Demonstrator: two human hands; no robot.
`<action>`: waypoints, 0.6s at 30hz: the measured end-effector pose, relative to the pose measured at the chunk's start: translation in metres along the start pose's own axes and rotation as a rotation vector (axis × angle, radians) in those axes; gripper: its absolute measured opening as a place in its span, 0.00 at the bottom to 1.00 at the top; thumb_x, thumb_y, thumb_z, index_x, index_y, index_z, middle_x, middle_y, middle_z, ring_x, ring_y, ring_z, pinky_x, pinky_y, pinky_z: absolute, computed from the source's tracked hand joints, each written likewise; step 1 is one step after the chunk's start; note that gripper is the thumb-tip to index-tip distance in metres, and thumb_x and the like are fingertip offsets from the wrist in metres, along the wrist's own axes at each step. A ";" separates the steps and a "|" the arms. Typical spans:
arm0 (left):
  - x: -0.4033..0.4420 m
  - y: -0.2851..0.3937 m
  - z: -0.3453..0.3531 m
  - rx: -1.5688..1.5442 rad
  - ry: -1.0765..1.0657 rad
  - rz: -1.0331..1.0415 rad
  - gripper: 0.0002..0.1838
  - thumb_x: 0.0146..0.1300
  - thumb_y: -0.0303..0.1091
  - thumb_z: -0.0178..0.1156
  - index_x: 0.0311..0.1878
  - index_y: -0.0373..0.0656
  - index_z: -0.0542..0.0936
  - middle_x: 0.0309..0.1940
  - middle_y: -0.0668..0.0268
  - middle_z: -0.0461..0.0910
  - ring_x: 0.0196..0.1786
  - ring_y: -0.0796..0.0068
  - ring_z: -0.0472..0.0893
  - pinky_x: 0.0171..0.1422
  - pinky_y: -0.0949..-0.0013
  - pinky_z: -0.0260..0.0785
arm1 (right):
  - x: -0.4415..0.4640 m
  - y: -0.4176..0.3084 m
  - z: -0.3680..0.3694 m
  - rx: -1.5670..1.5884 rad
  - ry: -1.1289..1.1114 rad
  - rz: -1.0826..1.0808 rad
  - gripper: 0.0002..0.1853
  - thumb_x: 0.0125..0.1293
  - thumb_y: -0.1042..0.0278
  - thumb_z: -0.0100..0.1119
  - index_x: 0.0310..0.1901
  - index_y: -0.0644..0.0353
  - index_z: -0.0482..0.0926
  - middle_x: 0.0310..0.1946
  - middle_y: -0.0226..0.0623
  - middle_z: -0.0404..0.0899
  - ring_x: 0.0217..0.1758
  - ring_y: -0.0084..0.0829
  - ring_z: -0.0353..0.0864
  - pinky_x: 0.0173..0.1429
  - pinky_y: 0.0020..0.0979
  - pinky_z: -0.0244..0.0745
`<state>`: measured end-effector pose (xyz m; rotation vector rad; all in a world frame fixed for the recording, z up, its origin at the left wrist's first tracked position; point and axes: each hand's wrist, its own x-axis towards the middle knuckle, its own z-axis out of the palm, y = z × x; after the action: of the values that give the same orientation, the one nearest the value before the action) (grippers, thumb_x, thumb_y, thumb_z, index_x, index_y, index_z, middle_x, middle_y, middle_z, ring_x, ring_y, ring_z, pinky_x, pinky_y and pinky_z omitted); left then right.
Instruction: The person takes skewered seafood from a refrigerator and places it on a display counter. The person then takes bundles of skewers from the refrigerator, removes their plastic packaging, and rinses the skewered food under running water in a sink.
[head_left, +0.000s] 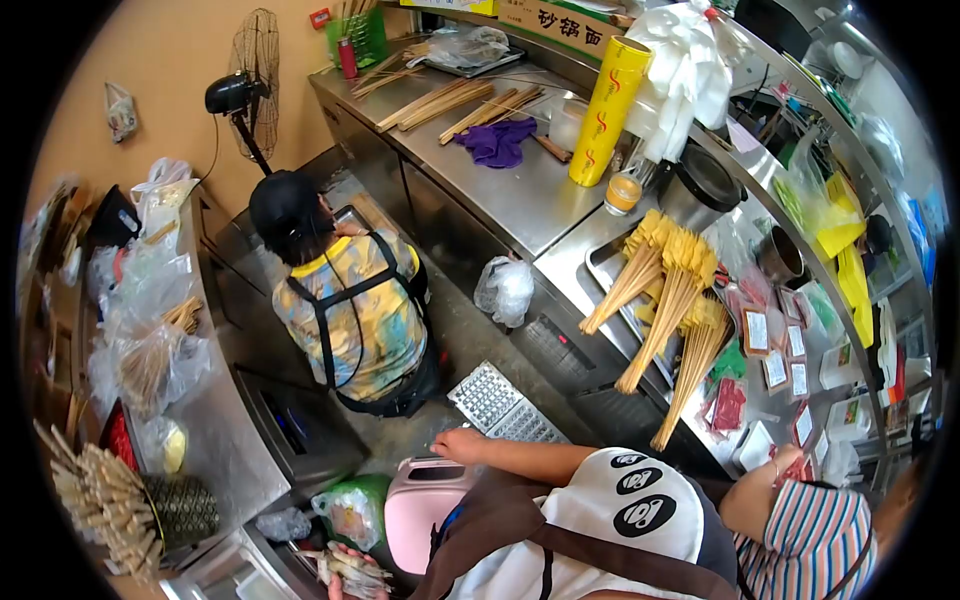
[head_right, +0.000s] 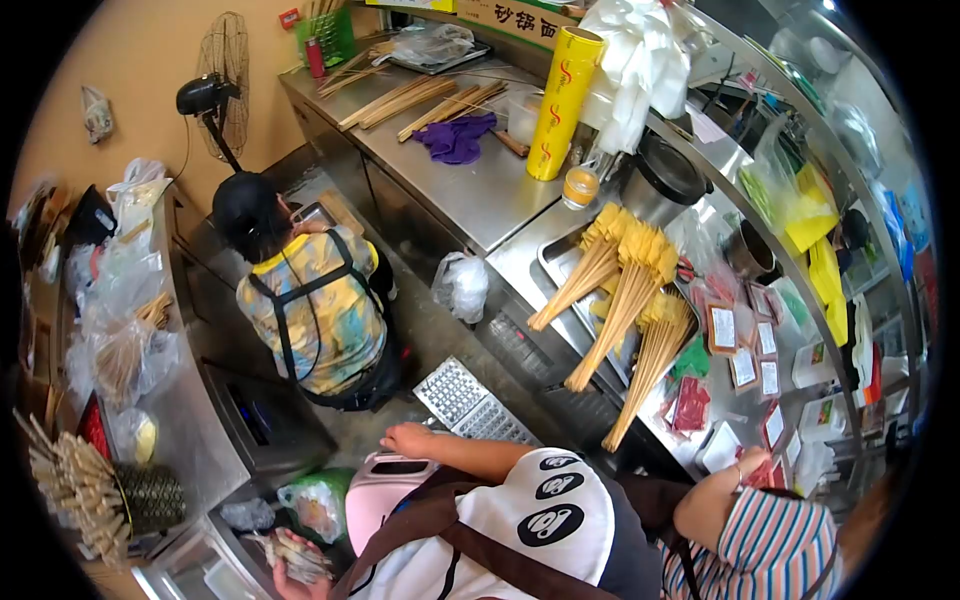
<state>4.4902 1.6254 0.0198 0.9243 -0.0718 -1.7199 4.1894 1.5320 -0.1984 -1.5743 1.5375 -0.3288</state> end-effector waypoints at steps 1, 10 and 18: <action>0.015 0.000 0.010 -0.003 0.007 -0.009 0.23 0.61 0.33 0.51 0.59 0.36 0.65 0.47 0.54 0.73 0.46 0.58 0.73 0.52 0.60 0.68 | 0.008 0.006 -0.009 0.000 0.006 0.016 0.21 0.66 0.50 0.45 0.38 0.61 0.78 0.37 0.46 0.79 0.43 0.48 0.78 0.47 0.45 0.71; 0.111 -0.021 0.087 -0.074 -0.150 -0.114 0.22 0.62 0.33 0.51 0.59 0.36 0.66 0.52 0.56 0.72 0.53 0.63 0.71 0.56 0.60 0.65 | 0.027 0.026 -0.062 0.057 -0.011 0.053 0.23 0.66 0.48 0.42 0.37 0.60 0.78 0.35 0.51 0.79 0.42 0.52 0.77 0.49 0.46 0.70; 0.099 -0.038 0.110 -0.025 -0.189 -0.059 0.23 0.61 0.30 0.50 0.60 0.35 0.66 0.55 0.53 0.70 0.55 0.59 0.70 0.57 0.56 0.65 | 0.003 0.036 -0.057 0.093 0.017 0.026 0.24 0.66 0.47 0.42 0.36 0.61 0.79 0.37 0.51 0.79 0.43 0.52 0.77 0.49 0.47 0.70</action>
<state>4.3865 1.5127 0.0242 0.7499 -0.1485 -1.8551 4.1247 1.5120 -0.1928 -1.4821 1.5330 -0.3946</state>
